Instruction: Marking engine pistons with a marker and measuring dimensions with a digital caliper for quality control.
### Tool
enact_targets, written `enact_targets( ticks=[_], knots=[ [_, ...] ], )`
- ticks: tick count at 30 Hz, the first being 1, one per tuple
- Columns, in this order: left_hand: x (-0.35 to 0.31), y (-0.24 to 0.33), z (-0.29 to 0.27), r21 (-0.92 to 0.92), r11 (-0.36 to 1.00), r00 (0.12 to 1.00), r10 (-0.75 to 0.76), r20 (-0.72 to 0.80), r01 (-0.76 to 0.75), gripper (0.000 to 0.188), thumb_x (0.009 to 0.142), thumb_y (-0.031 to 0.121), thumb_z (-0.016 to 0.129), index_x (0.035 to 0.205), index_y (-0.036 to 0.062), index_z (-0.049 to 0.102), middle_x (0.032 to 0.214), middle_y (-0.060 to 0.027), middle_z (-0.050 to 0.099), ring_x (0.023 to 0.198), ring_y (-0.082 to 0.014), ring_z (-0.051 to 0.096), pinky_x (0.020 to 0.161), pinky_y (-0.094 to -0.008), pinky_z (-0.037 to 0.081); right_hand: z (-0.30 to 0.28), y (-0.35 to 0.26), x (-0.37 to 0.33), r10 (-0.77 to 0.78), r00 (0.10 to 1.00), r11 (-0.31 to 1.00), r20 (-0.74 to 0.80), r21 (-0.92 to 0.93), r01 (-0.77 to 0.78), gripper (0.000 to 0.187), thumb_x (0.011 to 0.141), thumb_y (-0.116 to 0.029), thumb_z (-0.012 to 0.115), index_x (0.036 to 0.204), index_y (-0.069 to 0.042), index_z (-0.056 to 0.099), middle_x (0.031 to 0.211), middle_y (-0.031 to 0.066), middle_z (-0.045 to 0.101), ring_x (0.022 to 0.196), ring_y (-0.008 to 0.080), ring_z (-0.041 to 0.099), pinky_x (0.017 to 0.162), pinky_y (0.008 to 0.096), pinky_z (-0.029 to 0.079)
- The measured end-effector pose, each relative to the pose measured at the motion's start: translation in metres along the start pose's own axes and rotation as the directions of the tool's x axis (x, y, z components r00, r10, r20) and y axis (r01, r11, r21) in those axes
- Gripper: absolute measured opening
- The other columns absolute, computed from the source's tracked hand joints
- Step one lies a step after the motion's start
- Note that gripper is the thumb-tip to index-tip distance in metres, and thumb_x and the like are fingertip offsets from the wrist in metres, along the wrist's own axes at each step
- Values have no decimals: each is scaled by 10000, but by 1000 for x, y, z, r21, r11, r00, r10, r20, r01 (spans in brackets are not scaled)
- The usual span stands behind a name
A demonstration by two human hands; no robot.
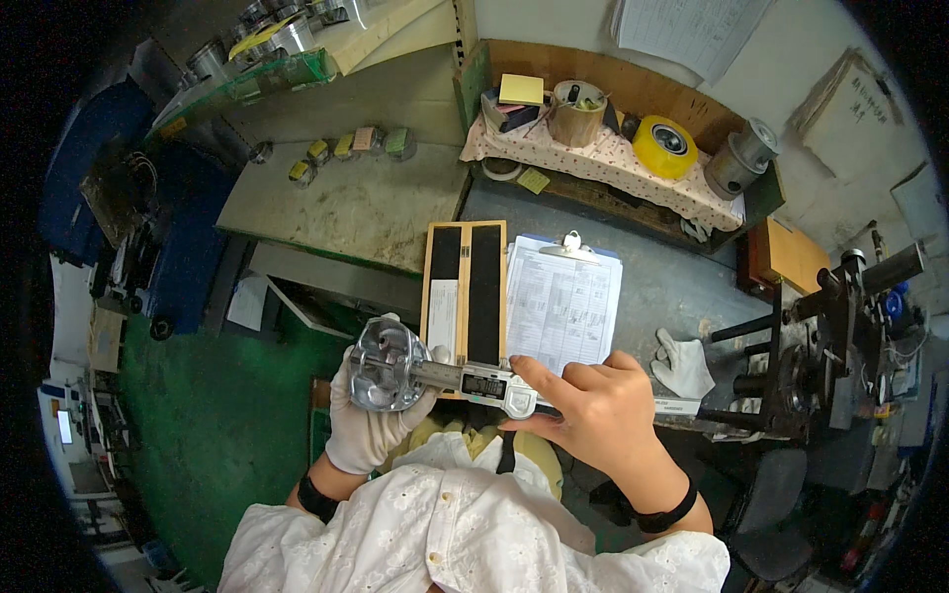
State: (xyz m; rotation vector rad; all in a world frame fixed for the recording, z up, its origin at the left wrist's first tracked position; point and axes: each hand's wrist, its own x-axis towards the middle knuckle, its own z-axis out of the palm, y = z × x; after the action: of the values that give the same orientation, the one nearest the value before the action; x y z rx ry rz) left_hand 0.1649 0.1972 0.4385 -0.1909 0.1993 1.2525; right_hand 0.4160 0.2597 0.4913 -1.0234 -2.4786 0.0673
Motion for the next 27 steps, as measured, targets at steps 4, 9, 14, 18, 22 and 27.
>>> enact_targets(
  ticks=[4,9,14,18,22,27],
  knots=[
    [1,1,-2,9,1000,1000,-2,28,2,584,896,427,530,1342,85,370,1392,-251,326,1308,-361,338,1029,-519,390,2,0,-1,7,1000,1000,-3,7,-7,637,494,-553,754,996,-168,676,469,-61,416,399,119,360,481,279,246],
    [3,3,-3,5,1000,999,7,-34,-7,559,897,418,531,1334,97,392,1385,-239,346,1299,-359,351,1023,-522,396,8,0,-2,64,997,996,38,59,-66,496,589,-341,814,1012,-126,669,517,-19,500,411,136,435,478,284,303],
    [3,9,-14,-4,1000,1000,3,-31,-3,513,907,409,518,1329,137,413,1346,-246,397,1247,-397,405,1002,-519,417,19,4,-13,146,985,968,97,191,-162,467,625,-304,773,1021,-84,660,542,24,536,458,175,524,485,292,400],
    [4,14,-26,6,999,999,34,-27,-34,490,914,408,506,1324,154,420,1319,-255,423,1207,-426,440,996,-525,420,26,10,-33,309,924,863,226,341,-373,435,631,-283,758,989,-53,665,624,83,614,531,201,602,515,297,467],
    [11,24,-48,108,992,987,86,-133,-72,452,930,395,485,1312,161,427,1292,-241,457,1191,-437,454,974,-543,433,34,25,-63,474,811,729,344,363,-580,413,629,-262,748,962,-35,659,655,110,624,536,196,602,530,288,475],
    [24,33,-84,249,961,946,186,-266,-119,498,902,461,508,1289,151,455,1240,-267,480,1128,-441,508,905,-550,485,60,48,-112,608,677,579,414,352,-735,390,649,-196,740,951,27,636,637,66,586,543,100,510,529,245,420]
  ],
)
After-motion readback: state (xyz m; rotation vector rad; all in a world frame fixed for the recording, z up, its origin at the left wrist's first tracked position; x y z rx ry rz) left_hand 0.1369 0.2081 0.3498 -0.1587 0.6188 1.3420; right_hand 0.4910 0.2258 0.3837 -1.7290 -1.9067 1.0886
